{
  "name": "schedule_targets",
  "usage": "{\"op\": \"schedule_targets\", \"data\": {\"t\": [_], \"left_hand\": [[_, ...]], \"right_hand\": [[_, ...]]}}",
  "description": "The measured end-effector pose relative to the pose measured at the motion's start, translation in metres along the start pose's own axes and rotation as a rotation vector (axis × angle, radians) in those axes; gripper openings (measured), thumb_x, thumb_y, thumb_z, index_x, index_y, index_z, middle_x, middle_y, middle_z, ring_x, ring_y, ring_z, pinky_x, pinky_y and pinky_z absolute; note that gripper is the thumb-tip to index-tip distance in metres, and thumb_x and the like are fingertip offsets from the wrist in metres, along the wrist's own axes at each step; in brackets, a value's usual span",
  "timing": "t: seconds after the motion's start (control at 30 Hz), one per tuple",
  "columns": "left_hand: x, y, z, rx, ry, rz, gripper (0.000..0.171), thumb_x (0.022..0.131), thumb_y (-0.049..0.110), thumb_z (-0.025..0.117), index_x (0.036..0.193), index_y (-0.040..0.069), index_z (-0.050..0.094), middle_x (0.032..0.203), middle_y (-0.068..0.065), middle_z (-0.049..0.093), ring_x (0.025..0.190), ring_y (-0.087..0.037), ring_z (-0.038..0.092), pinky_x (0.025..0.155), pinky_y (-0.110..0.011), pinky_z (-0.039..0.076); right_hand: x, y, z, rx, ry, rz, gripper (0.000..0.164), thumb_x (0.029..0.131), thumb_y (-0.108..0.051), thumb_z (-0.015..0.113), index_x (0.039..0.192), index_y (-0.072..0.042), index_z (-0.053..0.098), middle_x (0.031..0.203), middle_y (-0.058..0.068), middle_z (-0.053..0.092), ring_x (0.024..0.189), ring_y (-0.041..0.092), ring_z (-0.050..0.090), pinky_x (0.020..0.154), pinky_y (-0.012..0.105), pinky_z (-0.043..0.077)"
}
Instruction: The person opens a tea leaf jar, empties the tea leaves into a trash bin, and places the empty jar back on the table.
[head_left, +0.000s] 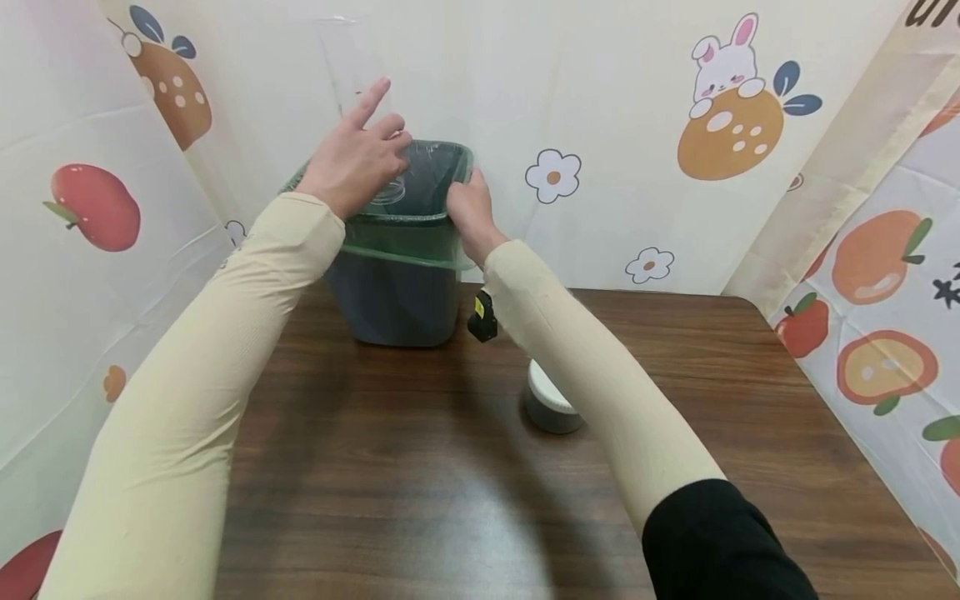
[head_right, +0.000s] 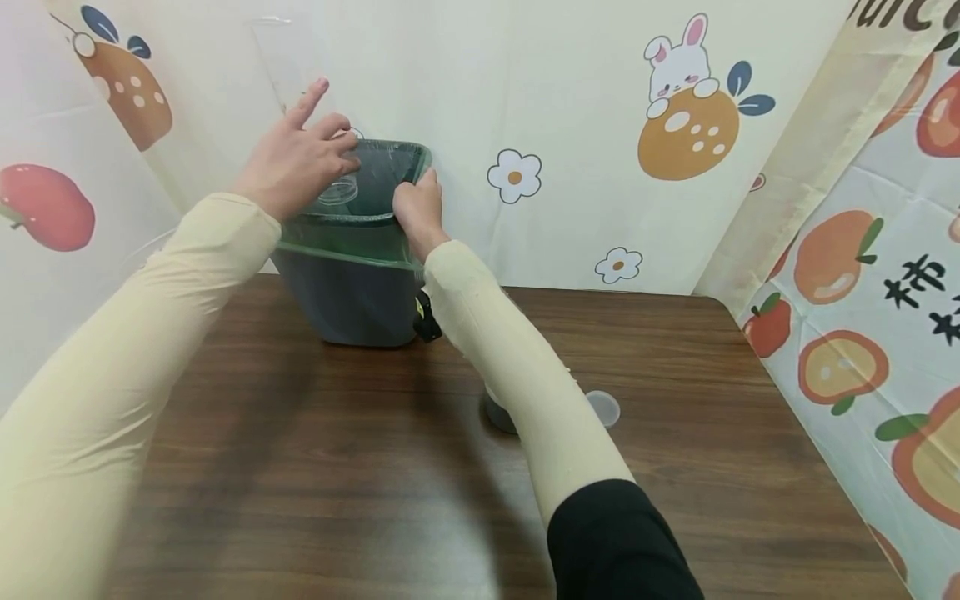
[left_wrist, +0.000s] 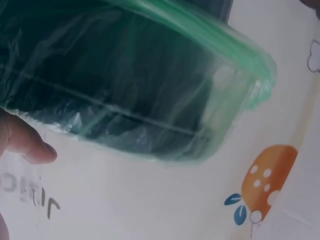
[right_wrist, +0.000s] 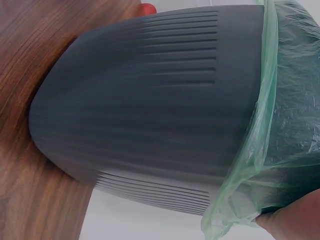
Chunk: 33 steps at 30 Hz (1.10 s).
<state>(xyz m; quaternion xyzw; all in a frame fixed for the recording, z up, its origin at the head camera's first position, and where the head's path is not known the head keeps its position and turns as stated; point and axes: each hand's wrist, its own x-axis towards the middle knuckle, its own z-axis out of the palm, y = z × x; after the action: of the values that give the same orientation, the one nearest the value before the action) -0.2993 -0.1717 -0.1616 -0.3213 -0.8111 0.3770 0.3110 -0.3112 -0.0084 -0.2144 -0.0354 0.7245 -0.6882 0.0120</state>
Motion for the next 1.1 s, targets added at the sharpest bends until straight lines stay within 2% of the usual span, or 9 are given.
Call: {"op": "schedule_targets", "data": {"t": [0.23, 0.37, 0.53, 0.63, 0.83, 0.93, 1.03, 1.1], "left_hand": [[0.002, 0.004, -0.001, 0.039, -0.075, 0.099, 0.028, 0.073, -0.008, 0.075, 0.092, 0.012, 0.074, 0.106, -0.008, 0.062, 0.112, -0.029, 0.044, 0.109, -0.053, -0.012], [0.004, 0.003, -0.004, 0.046, -0.068, 0.100, 0.028, 0.073, -0.007, 0.076, 0.094, 0.012, 0.074, 0.104, -0.009, 0.062, 0.111, -0.030, 0.044, 0.109, -0.053, -0.012], [0.006, 0.002, -0.009, 0.013, -0.080, 0.058, 0.030, 0.074, -0.005, 0.075, 0.098, 0.012, 0.074, 0.102, -0.009, 0.062, 0.108, -0.029, 0.044, 0.109, -0.053, -0.012], [0.003, 0.005, -0.011, -0.042, -0.087, -0.008, 0.033, 0.075, -0.005, 0.074, 0.103, 0.012, 0.073, 0.101, -0.011, 0.060, 0.105, -0.031, 0.044, 0.110, -0.052, -0.011], [-0.003, 0.005, -0.017, -0.225, -0.160, -0.200, 0.047, 0.077, -0.004, 0.070, 0.120, 0.013, 0.064, 0.113, -0.016, 0.053, 0.113, -0.035, 0.038, 0.111, -0.055, -0.004], [-0.005, 0.002, -0.020, -0.323, -0.150, -0.288, 0.051, 0.080, -0.006, 0.066, 0.126, 0.014, 0.061, 0.115, -0.016, 0.051, 0.115, -0.037, 0.036, 0.109, -0.058, 0.005], [-0.007, 0.000, -0.023, -0.417, -0.088, -0.361, 0.049, 0.082, -0.008, 0.059, 0.126, 0.015, 0.060, 0.113, -0.016, 0.051, 0.113, -0.037, 0.037, 0.106, -0.060, 0.014], [-0.009, -0.001, -0.025, -0.470, -0.058, -0.399, 0.050, 0.082, -0.008, 0.057, 0.126, 0.015, 0.060, 0.115, -0.016, 0.053, 0.112, -0.037, 0.038, 0.104, -0.060, 0.017]], "right_hand": [[-0.002, 0.000, -0.001, 0.009, -0.004, -0.006, 0.046, 0.098, -0.007, 0.034, 0.143, -0.013, 0.034, 0.135, 0.006, 0.046, 0.113, 0.012, 0.044, 0.097, 0.028, 0.038], [-0.002, -0.001, -0.002, -0.001, -0.005, -0.005, 0.048, 0.098, -0.007, 0.034, 0.145, -0.012, 0.031, 0.138, 0.006, 0.044, 0.117, 0.011, 0.043, 0.098, 0.027, 0.037], [-0.004, -0.002, -0.003, 0.009, -0.009, 0.002, 0.052, 0.097, -0.006, 0.034, 0.148, -0.014, 0.028, 0.142, 0.003, 0.041, 0.122, 0.010, 0.040, 0.102, 0.027, 0.034], [-0.005, -0.002, -0.003, -0.010, -0.015, 0.009, 0.058, 0.095, -0.004, 0.034, 0.150, -0.015, 0.022, 0.147, 0.002, 0.034, 0.130, 0.011, 0.034, 0.105, 0.029, 0.030], [-0.004, -0.003, -0.005, -0.180, 0.011, 0.060, 0.063, 0.092, -0.008, 0.035, 0.152, -0.015, 0.018, 0.152, 0.004, 0.015, 0.134, 0.016, 0.019, 0.110, 0.034, 0.021], [-0.002, -0.004, -0.007, -0.115, -0.018, 0.060, 0.063, 0.094, -0.006, 0.034, 0.153, -0.014, 0.014, 0.154, 0.004, 0.016, 0.138, 0.016, 0.019, 0.110, 0.032, 0.021], [-0.002, -0.006, -0.010, -0.022, -0.059, 0.081, 0.061, 0.098, -0.009, 0.038, 0.153, -0.014, 0.012, 0.155, 0.003, 0.022, 0.139, 0.015, 0.024, 0.110, 0.031, 0.024], [-0.001, -0.008, -0.014, 0.020, -0.098, 0.090, 0.059, 0.100, -0.017, 0.043, 0.153, -0.014, 0.017, 0.152, 0.004, 0.029, 0.138, 0.018, 0.028, 0.109, 0.034, 0.026]]}}
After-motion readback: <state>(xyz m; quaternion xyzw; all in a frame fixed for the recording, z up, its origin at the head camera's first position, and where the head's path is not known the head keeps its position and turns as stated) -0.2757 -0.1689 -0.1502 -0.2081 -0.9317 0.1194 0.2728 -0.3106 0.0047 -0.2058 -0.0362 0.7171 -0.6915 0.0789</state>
